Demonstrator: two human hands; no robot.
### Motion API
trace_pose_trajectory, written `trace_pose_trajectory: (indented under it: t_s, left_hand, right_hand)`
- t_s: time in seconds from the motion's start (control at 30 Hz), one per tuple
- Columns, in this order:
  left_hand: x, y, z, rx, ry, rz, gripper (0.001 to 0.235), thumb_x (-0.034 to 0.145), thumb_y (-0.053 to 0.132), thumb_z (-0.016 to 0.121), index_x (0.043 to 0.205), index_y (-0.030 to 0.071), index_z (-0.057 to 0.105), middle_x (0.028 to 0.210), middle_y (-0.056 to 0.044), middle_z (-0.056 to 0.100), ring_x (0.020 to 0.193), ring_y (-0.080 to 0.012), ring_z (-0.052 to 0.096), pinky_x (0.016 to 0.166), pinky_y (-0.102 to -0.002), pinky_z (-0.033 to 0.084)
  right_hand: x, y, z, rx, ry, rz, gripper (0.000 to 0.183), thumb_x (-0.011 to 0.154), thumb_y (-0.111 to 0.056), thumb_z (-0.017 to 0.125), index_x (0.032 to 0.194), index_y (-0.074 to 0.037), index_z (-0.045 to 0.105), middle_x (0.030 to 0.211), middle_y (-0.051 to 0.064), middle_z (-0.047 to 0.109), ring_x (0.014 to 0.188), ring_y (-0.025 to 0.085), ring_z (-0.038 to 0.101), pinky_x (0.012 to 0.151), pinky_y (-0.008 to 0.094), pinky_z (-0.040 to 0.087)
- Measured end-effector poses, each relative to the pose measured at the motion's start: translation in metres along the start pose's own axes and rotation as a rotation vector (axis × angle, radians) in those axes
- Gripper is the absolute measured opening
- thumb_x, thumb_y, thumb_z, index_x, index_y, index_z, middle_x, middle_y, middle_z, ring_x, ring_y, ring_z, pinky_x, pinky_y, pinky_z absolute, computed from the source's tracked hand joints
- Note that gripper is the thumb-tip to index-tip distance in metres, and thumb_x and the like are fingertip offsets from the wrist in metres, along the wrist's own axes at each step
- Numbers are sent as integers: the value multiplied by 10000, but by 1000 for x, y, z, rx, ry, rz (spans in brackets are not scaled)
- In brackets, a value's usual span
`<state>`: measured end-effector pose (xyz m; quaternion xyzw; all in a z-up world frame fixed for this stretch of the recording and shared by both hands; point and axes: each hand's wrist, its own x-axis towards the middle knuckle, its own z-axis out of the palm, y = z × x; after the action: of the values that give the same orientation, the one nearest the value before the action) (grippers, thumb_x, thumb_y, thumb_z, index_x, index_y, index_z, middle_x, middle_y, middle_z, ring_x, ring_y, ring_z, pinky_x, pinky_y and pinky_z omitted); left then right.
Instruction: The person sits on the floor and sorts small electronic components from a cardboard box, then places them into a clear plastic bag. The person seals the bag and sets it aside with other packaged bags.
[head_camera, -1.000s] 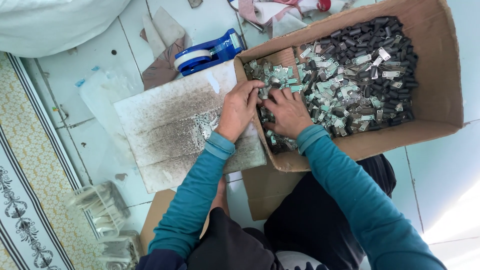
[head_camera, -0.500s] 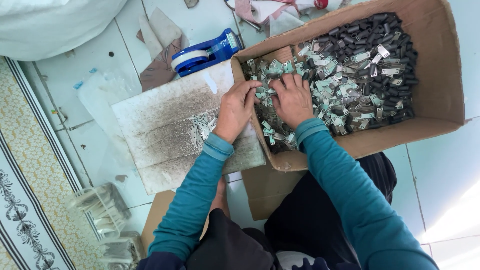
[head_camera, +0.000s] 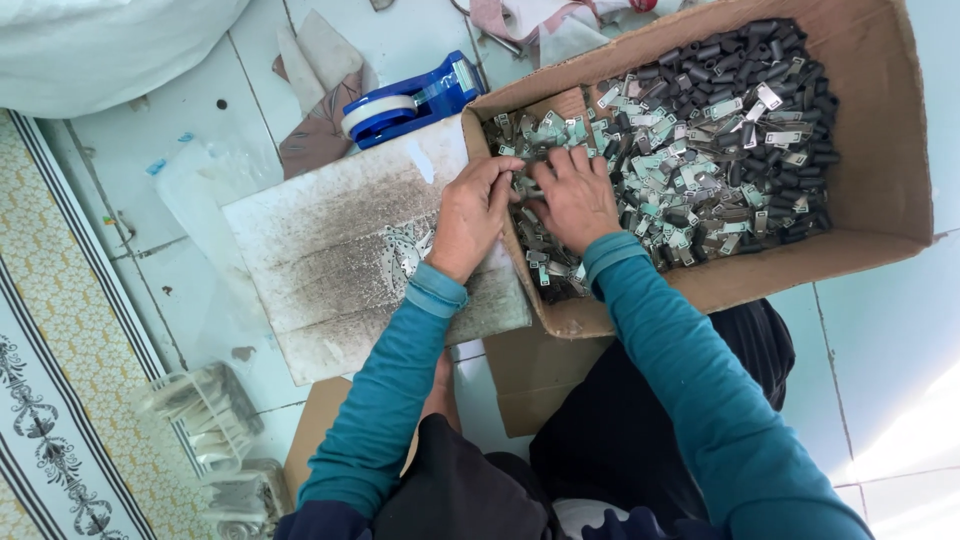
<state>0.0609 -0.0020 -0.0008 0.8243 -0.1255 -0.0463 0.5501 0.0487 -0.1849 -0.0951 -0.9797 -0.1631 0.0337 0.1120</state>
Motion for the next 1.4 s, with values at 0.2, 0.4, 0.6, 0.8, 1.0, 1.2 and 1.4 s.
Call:
trace_pose_trajectory:
  t_s: [0.2, 0.4, 0.6, 0.8, 1.0, 1.2, 1.4]
  left_hand:
    - [1, -1, -1, -20, 4, 10, 229, 1002, -56, 512, 1133, -24, 697, 958, -206, 661, 743, -281, 768, 345, -251, 586]
    - [1, 12, -5, -31, 19, 11, 221, 1003, -50, 516, 1129, -31, 696, 958, -206, 665, 733, -278, 771, 340, -248, 580]
    - [1, 1, -2, -18, 14, 10, 226, 1001, -55, 515, 1132, -30, 698, 960, -199, 669, 739, -272, 771, 342, -231, 576]
    - [0, 3, -2, -15, 19, 11, 226, 994, -61, 521, 1133, -33, 697, 910, -209, 657, 713, -289, 766, 334, -235, 578]
    - [-1, 0, -1, -35, 24, 1, 231, 1003, -54, 511, 1140, -28, 696, 903, -203, 653, 715, -291, 765, 358, -231, 593]
    - [-2, -3, -1, -56, 18, 14, 235, 1006, -49, 504, 1145, -25, 693, 921, -211, 647, 730, -292, 768, 354, -239, 588]
    - [-1, -2, -2, -46, 21, 5, 237, 1011, -35, 514, 1155, -8, 700, 916, -198, 664, 720, -299, 767, 352, -233, 594]
  right_hand:
    - [0, 9, -2, 39, 87, 51, 349, 914, -362, 741, 1197, -224, 590, 1083, 2, 467, 1089, 259, 457, 821, 423, 394]
    - [-2, 14, 3, 8, 208, -4, 314, 913, -324, 704, 1197, -221, 620, 1056, -1, 485, 1039, 243, 472, 783, 407, 383]
    - [0, 12, 5, -51, 303, 15, 489, 893, -210, 687, 1370, -184, 582, 997, 33, 594, 991, 251, 566, 805, 412, 404]
    - [-3, 31, 8, 181, 410, 80, 378, 995, -126, 628, 1356, -216, 561, 915, 74, 673, 885, 308, 672, 780, 423, 481]
    - [-3, 32, 5, 220, 435, 63, 181, 1026, -160, 634, 1187, -240, 657, 1008, -18, 612, 980, 257, 634, 755, 399, 468]
    - [-2, 34, 7, 252, 426, 63, 215, 1034, -134, 601, 1201, -246, 676, 1017, -23, 580, 999, 234, 567, 789, 395, 463]
    - [-8, 1, -32, 106, 47, 77, 644, 850, -509, 799, 1368, -188, 592, 1328, 56, 434, 1210, 296, 403, 882, 445, 382]
